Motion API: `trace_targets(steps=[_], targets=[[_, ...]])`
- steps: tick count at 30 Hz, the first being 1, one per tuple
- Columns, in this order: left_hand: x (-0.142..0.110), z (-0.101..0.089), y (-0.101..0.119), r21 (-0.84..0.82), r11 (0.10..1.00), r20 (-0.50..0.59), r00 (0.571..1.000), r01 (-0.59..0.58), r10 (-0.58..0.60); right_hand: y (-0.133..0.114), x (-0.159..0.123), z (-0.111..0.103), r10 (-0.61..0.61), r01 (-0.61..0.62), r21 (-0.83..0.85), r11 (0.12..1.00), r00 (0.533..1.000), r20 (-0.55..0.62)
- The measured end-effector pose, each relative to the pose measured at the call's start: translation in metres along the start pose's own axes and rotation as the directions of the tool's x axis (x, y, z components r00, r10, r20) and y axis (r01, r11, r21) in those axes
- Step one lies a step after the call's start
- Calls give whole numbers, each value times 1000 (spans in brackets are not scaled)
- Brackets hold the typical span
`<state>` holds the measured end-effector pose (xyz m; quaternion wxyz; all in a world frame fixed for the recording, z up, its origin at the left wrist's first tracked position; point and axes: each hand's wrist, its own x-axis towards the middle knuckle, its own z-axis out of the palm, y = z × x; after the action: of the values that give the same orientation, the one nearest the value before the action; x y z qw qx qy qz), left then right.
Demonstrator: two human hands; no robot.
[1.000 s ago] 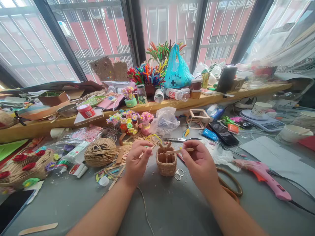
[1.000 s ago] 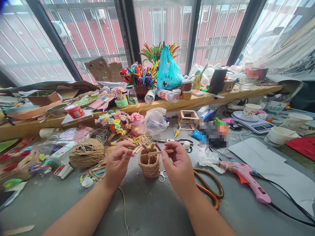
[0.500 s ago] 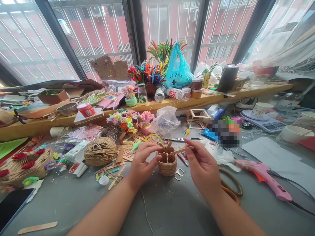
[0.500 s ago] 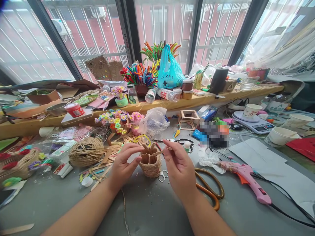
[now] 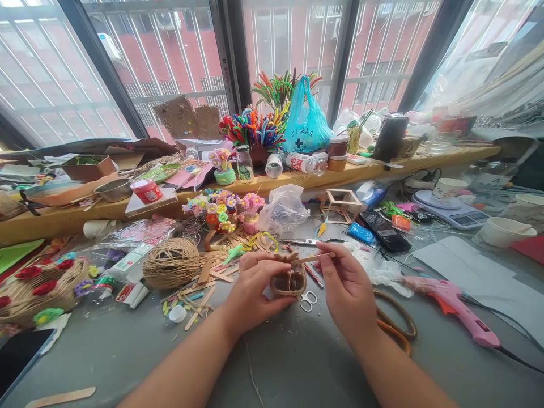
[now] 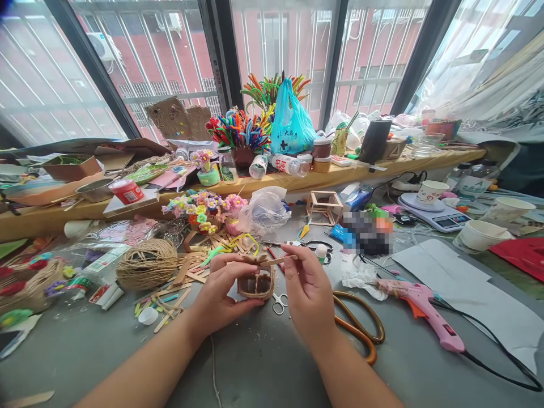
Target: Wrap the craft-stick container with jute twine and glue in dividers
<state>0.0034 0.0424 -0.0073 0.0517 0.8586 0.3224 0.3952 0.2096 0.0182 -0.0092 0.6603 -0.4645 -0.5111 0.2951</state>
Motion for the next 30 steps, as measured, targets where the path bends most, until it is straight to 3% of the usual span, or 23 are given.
trace_targets(steps=[3, 6, 13, 19, 22, 27, 30], targets=[[1, -3, 4, 73, 986, -68, 986, -149, 154, -1, -2, -1, -50, 51, 9, 999, 998, -30], [2, -5, 6, 107, 972, -104, 970, -210, 221, -2, -3, -4, -104, 104, 10, 994, 994, -23], [3, -4, 3, 29, 993, -48, 993, -111, 113, 5, -5, -4, -166, 175, -64, 982, 978, 129], [2, -4, 1, -44, 998, 4, 999, 47, -47, 4, -7, -5, -205, 208, -33, 978, 975, 84], [1, -4, 0, -59, 996, -11, 998, 66, -67, 1, -7, -7, -216, 218, -31, 975, 974, 67], [0, -3, 0, -65, 997, -17, 999, 44, -45, 2, -5, -1, -263, 290, -66, 955, 926, 271], [2, -3, 2, -76, 997, -5, 1000, 31, -31, 4, -4, 4, -263, 314, -127, 941, 914, 307]])
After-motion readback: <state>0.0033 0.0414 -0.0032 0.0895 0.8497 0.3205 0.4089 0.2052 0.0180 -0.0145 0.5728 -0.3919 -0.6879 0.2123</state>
